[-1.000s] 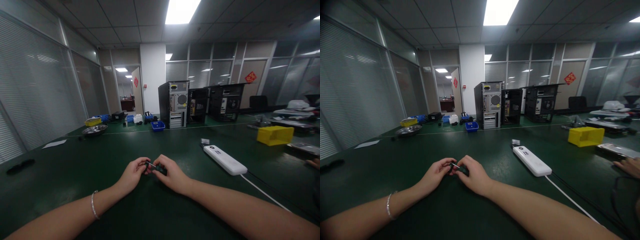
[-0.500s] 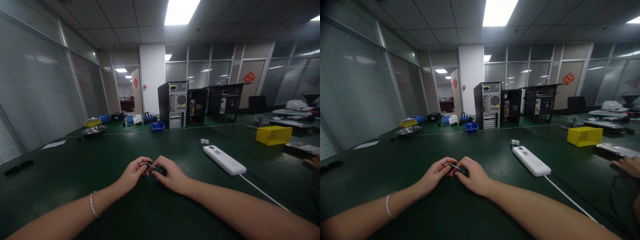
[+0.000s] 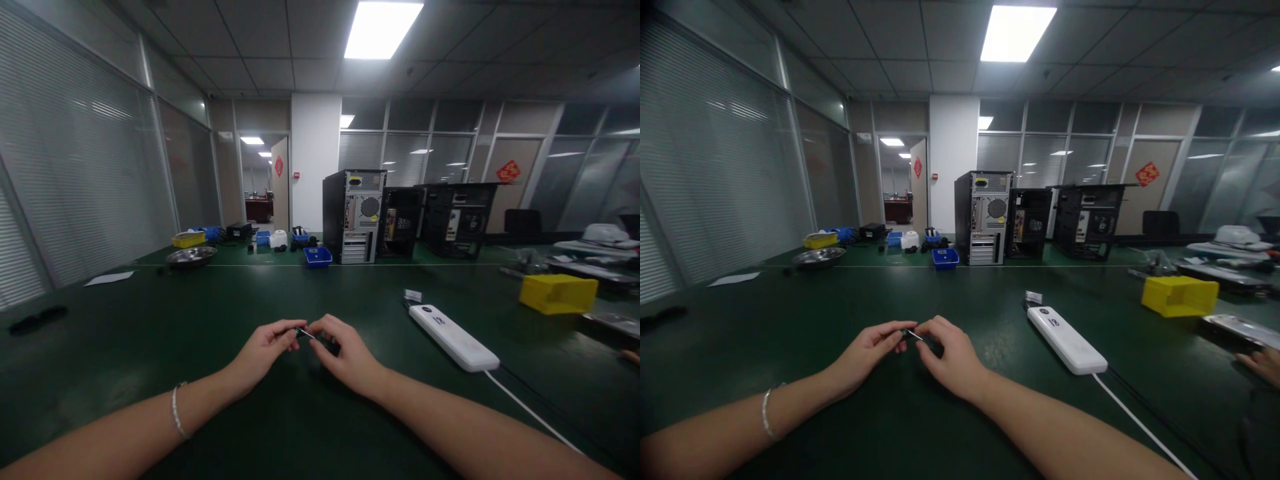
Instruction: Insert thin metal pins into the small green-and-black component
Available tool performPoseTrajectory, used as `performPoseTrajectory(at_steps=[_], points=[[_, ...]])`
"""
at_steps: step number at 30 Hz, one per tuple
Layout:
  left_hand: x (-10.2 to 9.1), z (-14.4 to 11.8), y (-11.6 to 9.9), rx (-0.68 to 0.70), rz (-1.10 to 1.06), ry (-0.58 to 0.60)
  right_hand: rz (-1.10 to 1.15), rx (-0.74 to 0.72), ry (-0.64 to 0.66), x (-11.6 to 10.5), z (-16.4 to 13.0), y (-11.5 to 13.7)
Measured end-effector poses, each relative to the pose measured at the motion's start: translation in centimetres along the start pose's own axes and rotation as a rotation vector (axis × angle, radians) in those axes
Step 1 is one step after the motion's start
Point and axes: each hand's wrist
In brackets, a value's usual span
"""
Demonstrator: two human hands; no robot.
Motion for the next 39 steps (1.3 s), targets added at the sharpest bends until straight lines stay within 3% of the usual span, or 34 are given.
performPoseTrajectory(at_steps=[16, 27, 39], points=[[-0.21, -0.01, -0.56, 0.100, 0.241, -0.034, -0.008, 0.008, 0.068, 0.04, 0.12, -0.52], [-0.58, 0.52, 0.07, -0.017, -0.007, 0.068, 0.036, 0.023, 0.063, -0.07, 0.60, -0.71], [-0.23, 0.41, 0.23, -0.040, -0.074, 0.003, 0.033, 0.051, 0.039, -0.07, 0.34, -0.45]])
Point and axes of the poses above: each hand's wrist, its own z-axis towards the middle knuckle, its own x-axis out of the palm, y = z × x, and after that the axes turned 5 degrees about x, right-handed
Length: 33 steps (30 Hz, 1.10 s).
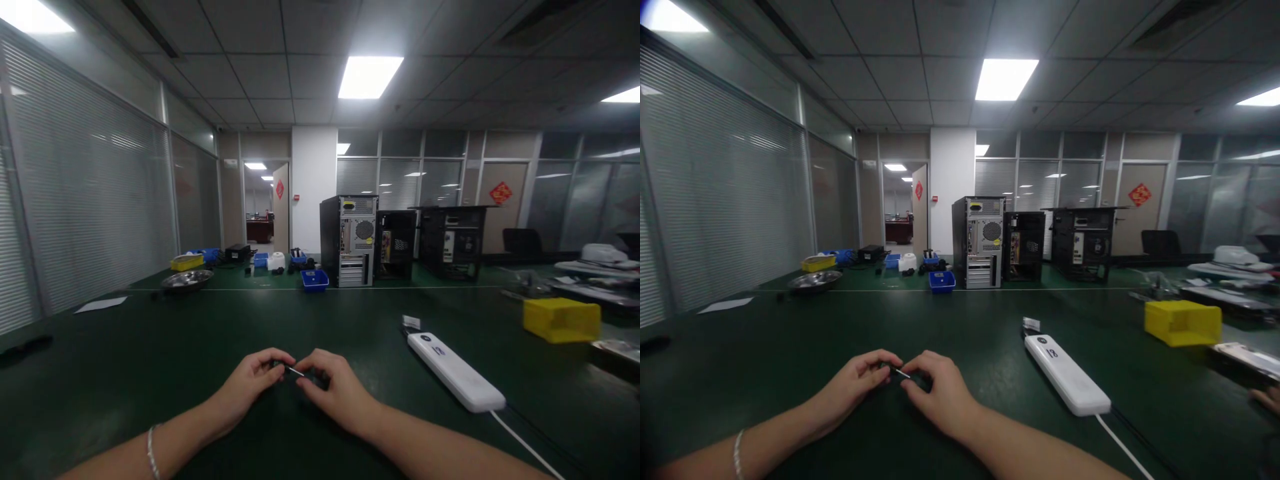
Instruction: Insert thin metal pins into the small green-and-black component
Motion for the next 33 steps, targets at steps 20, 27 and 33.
performPoseTrajectory(at_steps=[20, 27, 33], points=[[-0.76, -0.05, -0.58, 0.037, 0.087, -0.052, -0.016, -0.016, -0.003, -0.08, -0.05, 0.24], [-0.45, -0.12, -0.53, 0.114, 0.167, -0.059, 0.031, 0.010, -0.053, 0.13, 0.14, 0.11], [-0.27, -0.28, -0.40, 0.208, 0.346, -0.046, 0.003, -0.025, -0.031, 0.17, 0.17, 0.08]])
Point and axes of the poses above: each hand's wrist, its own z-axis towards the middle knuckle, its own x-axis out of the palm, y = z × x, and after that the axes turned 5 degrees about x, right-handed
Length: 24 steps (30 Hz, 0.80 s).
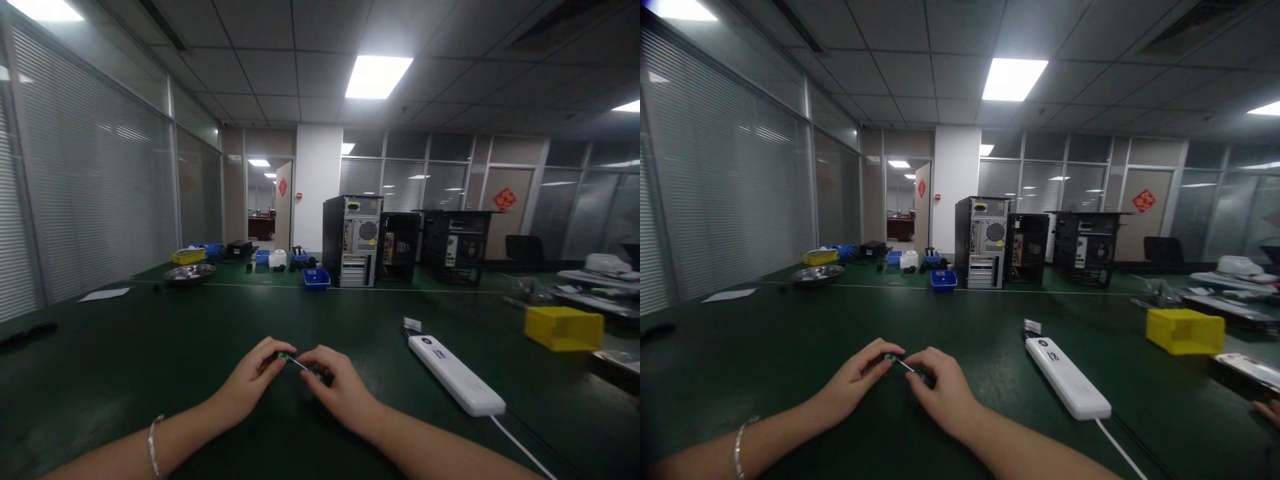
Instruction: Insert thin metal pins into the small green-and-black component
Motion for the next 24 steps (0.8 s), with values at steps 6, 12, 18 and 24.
performPoseTrajectory(at_steps=[6, 12, 18, 24], points=[[-0.05, 0.04, 0.04, -0.028, -0.098, 0.034, 0.011, -0.035, 0.017, -0.10, -0.10, -0.13], [0.05, 0.27, 0.01, -0.049, -0.280, 0.033, 0.040, -0.012, 0.018, -0.11, -0.17, 0.01], [0.36, 0.45, 0.76, -0.122, -0.428, 0.016, 0.071, -0.004, 0.004, 0.22, -0.09, -0.10], [0.66, 0.55, 0.84, -0.162, -0.456, -0.010, 0.074, 0.012, 0.012, 0.32, -0.05, -0.16]])
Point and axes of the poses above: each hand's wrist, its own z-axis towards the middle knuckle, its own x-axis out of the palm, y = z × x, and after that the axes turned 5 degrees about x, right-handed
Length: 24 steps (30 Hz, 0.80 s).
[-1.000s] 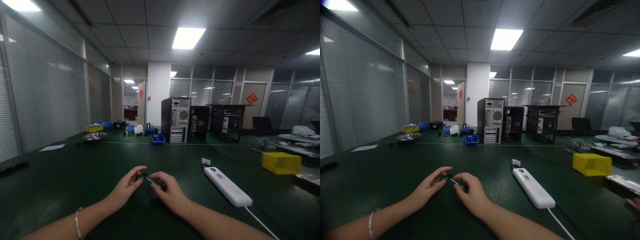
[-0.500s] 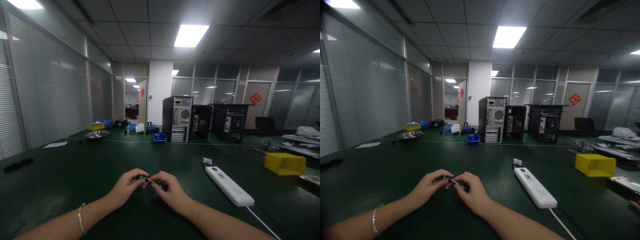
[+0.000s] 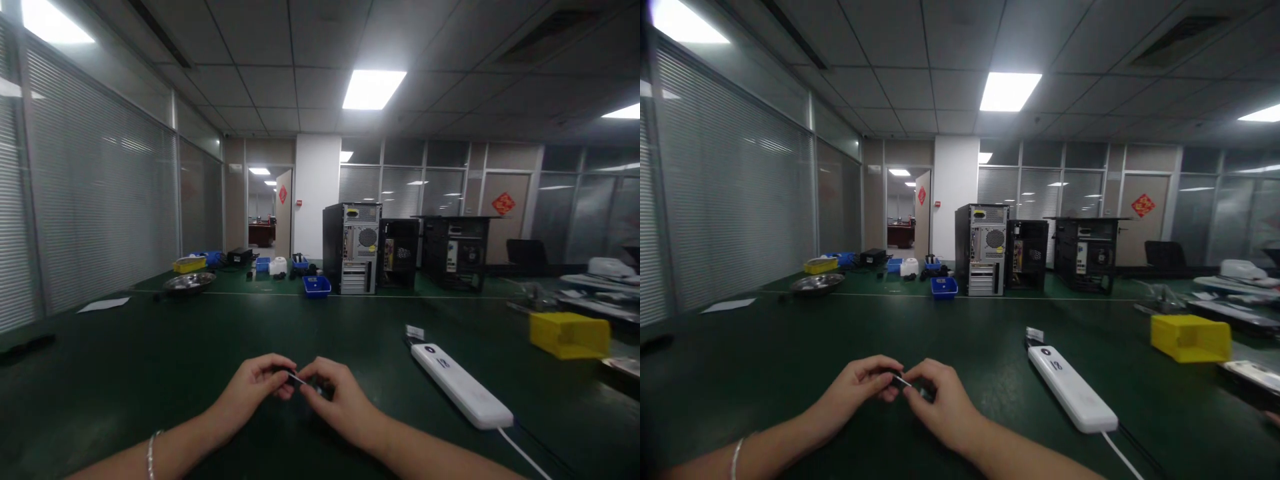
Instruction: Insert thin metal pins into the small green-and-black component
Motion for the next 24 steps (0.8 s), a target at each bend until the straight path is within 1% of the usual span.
performPoseTrajectory(at_steps=[4, 8, 10, 12, 15, 17, 18, 20, 22, 24], points=[[-0.2, 0.1, 0.0, -0.003, 0.016, -0.026, -0.020, 0.031, -0.009, -0.3, 0.2, -0.1], [-0.7, 0.3, 0.5, -0.023, -0.003, -0.097, -0.008, -0.011, -0.036, -0.3, 0.3, 0.3], [-1.0, 0.4, 0.8, -0.028, -0.014, -0.112, -0.004, -0.036, -0.008, -0.3, 0.1, 1.1], [-1.1, 0.4, 1.0, -0.026, -0.012, -0.107, 0.009, -0.076, 0.081, 0.0, -0.3, 2.3], [-1.2, 0.5, 1.0, -0.040, -0.011, -0.098, 0.015, -0.164, 0.294, 0.7, -1.0, 4.1], [-1.2, 0.4, 1.1, -0.049, -0.006, -0.082, -0.018, -0.190, 0.425, 1.5, -1.6, 4.8], [-1.2, 0.4, 1.2, -0.053, -0.003, -0.070, -0.037, -0.190, 0.463, 2.0, -1.8, 4.9], [-1.2, 0.4, 1.4, -0.057, -0.001, -0.046, -0.049, -0.205, 0.491, 3.0, -2.1, 4.8], [-1.2, 0.4, 1.5, -0.058, 0.009, -0.012, -0.058, -0.273, 0.547, 3.7, -2.0, 4.3], [-1.1, 0.4, 1.6, -0.059, 0.029, -0.011, -0.084, -0.369, 0.548, 4.1, -1.8, 3.8]])
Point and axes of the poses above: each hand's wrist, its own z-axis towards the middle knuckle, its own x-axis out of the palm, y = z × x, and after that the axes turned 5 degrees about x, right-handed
